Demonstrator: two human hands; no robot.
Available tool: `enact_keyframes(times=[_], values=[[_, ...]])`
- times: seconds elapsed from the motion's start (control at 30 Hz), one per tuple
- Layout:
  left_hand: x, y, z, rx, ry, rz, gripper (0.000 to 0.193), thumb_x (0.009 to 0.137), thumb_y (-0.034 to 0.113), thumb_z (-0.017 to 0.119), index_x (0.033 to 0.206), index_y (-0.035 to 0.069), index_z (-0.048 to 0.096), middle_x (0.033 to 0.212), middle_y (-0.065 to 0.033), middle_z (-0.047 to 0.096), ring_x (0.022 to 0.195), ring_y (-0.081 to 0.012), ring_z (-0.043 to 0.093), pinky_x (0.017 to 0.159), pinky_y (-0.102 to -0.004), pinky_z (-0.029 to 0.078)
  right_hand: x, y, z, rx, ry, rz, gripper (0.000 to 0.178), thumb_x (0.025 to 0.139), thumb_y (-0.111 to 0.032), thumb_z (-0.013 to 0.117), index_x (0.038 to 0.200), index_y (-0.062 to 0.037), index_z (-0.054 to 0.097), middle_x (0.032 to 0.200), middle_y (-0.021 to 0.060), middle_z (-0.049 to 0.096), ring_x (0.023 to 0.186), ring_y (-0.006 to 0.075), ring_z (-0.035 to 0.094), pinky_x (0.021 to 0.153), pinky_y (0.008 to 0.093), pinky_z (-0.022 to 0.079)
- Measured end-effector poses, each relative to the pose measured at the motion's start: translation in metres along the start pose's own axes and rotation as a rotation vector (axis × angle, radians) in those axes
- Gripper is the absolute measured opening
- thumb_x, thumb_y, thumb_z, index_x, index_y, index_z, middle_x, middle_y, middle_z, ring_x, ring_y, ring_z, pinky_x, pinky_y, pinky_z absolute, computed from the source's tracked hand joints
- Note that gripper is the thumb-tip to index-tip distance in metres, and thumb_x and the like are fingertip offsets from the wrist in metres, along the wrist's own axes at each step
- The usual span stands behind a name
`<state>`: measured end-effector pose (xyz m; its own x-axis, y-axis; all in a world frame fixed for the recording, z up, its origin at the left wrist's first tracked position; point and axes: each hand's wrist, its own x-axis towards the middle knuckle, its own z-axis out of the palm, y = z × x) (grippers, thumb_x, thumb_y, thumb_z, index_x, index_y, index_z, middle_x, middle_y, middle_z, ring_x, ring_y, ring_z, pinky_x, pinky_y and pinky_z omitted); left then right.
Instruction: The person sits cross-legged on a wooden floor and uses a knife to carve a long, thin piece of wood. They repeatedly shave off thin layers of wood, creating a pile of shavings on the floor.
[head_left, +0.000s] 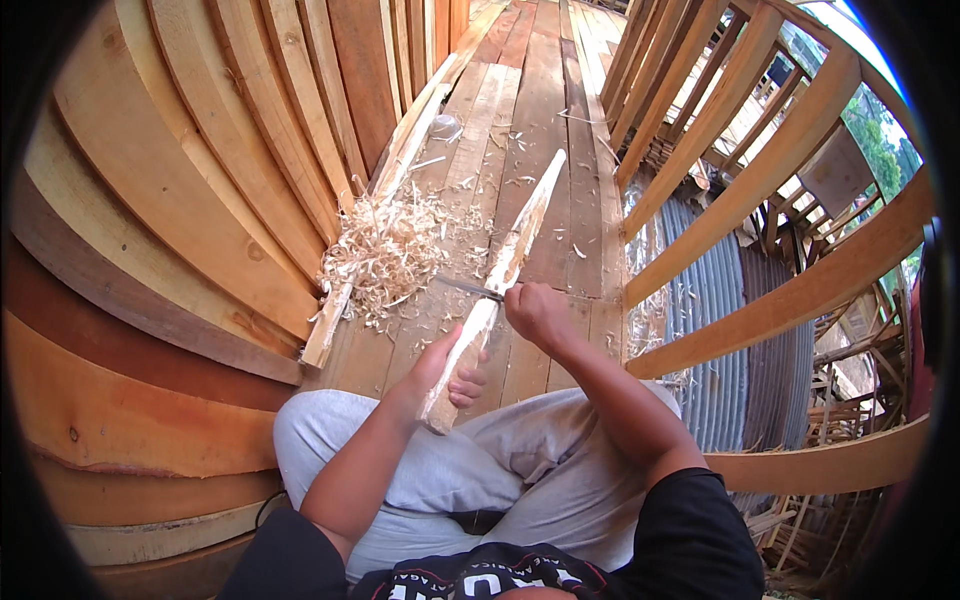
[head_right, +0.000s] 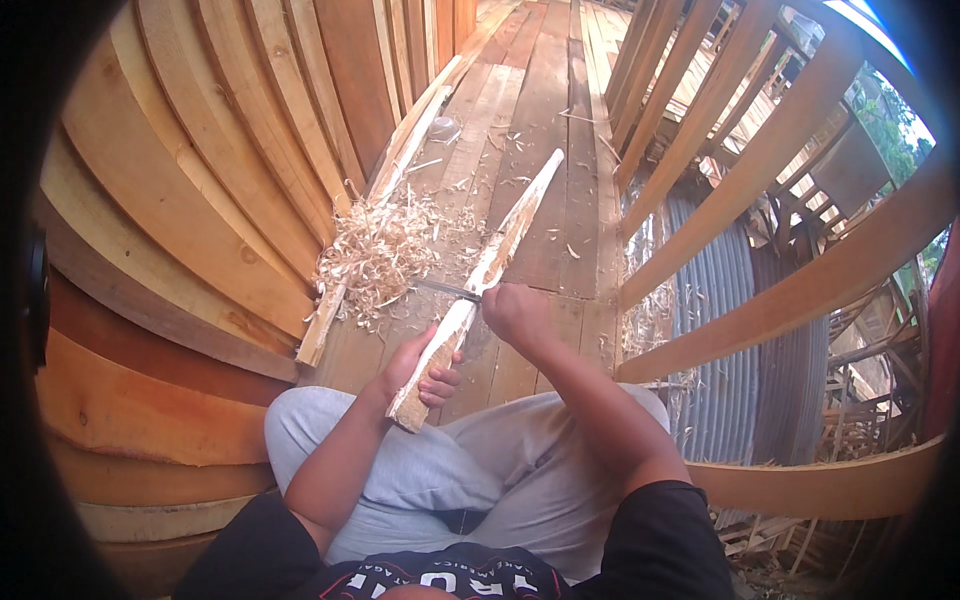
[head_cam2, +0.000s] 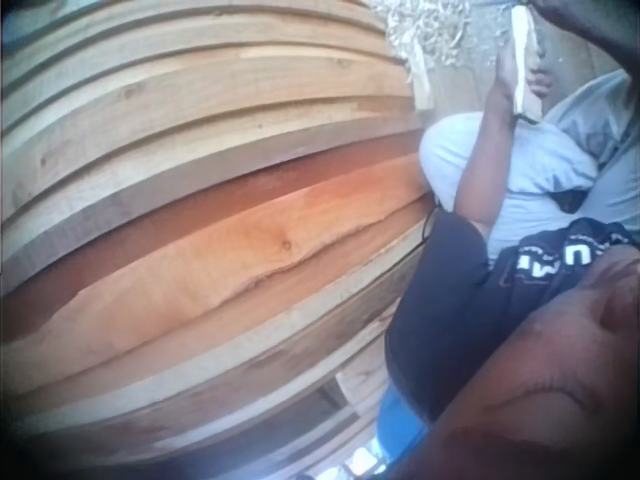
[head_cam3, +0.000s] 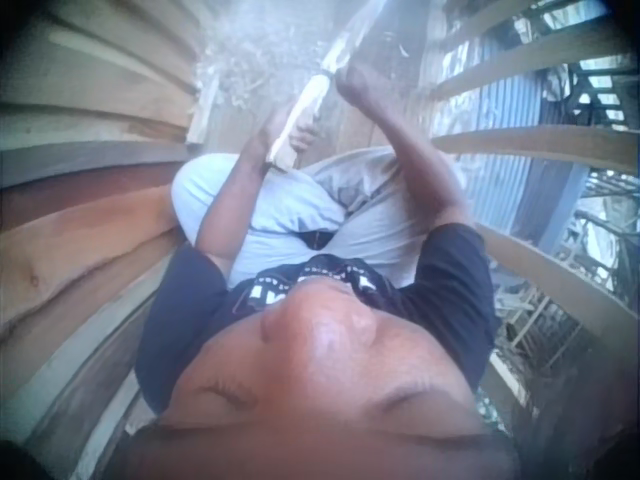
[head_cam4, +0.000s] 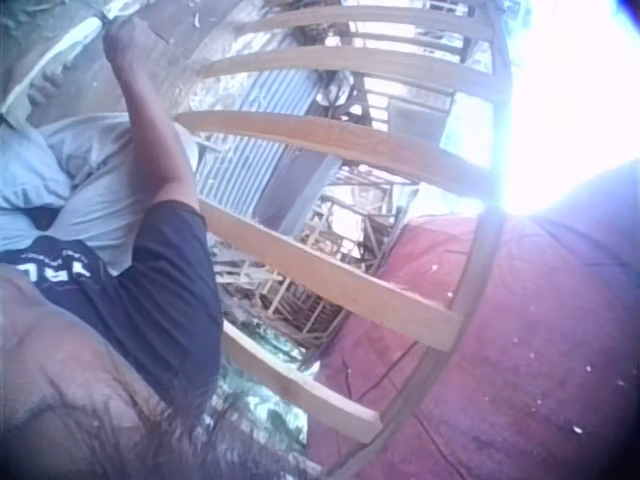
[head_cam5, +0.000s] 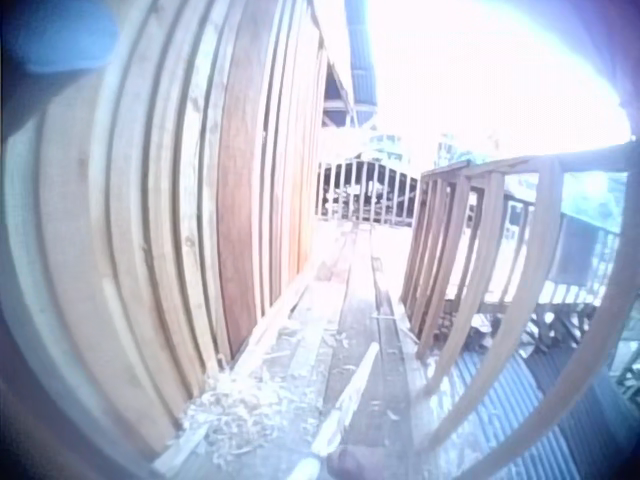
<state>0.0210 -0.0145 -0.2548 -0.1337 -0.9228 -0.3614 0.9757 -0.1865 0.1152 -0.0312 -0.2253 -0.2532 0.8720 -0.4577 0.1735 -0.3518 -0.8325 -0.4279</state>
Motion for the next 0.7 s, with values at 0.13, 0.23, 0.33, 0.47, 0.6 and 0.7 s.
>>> enact_keyframes(times=[0.13,0.23,0.33,0.47,0.6,0.7], values=[[-0.007,0.0,-0.008,-0.049,-0.084,-0.023,0.053,0.098,0.063,0.037,0.098,0.01,0.048,0.062,0.0032,0.039,0.044,-0.0068,0.033,0.038,-0.023,0.03,-0.014,-0.034,-0.022,-0.044,-0.202,0.048,0.045,0.09,-0.03,0.043,0.068,0.001,0.068,0.071,0.0252,0.064,0.067,0.0434,0.064,0.067,0.0527,0.052],[0.001,0.001,-0.001,-0.072,0.001,-0.028,0.054,0.097,0.063,0.036,0.098,0.011,0.048,0.062,0.0033,0.039,0.043,-0.007,0.033,0.038,-0.0236,0.03,0.014,-0.005,-0.018,-0.071,-0.15,0.039,0.046,0.091,-0.032,0.042,0.07,0.0006,0.068,0.072,0.0254,0.065,0.067,0.044,0.064,0.068,0.0531,0.052],[-0.007,0.016,-0.002,-0.069,-0.023,-0.016,0.053,0.097,0.063,0.037,0.097,0.011,0.048,0.062,0.0038,0.039,0.043,-0.0068,0.032,0.038,-0.0239,0.03,0.002,-0.03,-0.011,0.013,-0.071,0.101,0.049,0.091,-0.032,0.043,0.064,0.002,0.065,0.07,0.027,0.063,0.068,0.0459,0.063,0.068,0.0542,0.051],[-0.004,-0.007,0.007,-0.029,0.108,0.001,0.054,0.097,0.063,0.037,0.097,0.01,0.049,0.062,0.0041,0.038,0.043,-0.006,0.032,0.038,-0.0225,0.03,0.011,-0.006,-0.009,-0.053,-0.073,0.024,0.049,0.091,-0.032,0.042,0.065,0.0011,0.067,0.069,0.0255,0.063,0.066,0.0448,0.063,0.067,0.0536,0.051],[-0.009,0.01,0.004,-0.019,-0.021,0.008,0.054,0.097,0.064,0.037,0.096,0.011,0.048,0.062,0.0044,0.038,0.043,-0.0062,0.032,0.038,-0.0232,0.03,-0.003,-0.028,-0.011,-0.06,-0.099,-0.002,0.048,0.091,-0.03,0.042,0.065,0.0009,0.067,0.066,0.0244,0.063,0.062,0.0434,0.063,0.066,0.0532,0.051],[-0.006,-0.001,0.004,-0.063,0.025,0.015,0.054,0.097,0.064,0.037,0.096,0.011,0.047,0.062,0.0041,0.038,0.043,-0.0067,0.032,0.038,-0.0231,0.031,0.005,-0.017,-0.001,-0.039,-0.076,0.033,0.048,0.092,-0.03,0.041,0.066,0.0001,0.067,0.066,0.0248,0.063,0.063,0.0437,0.063,0.066,0.0528,0.051]])
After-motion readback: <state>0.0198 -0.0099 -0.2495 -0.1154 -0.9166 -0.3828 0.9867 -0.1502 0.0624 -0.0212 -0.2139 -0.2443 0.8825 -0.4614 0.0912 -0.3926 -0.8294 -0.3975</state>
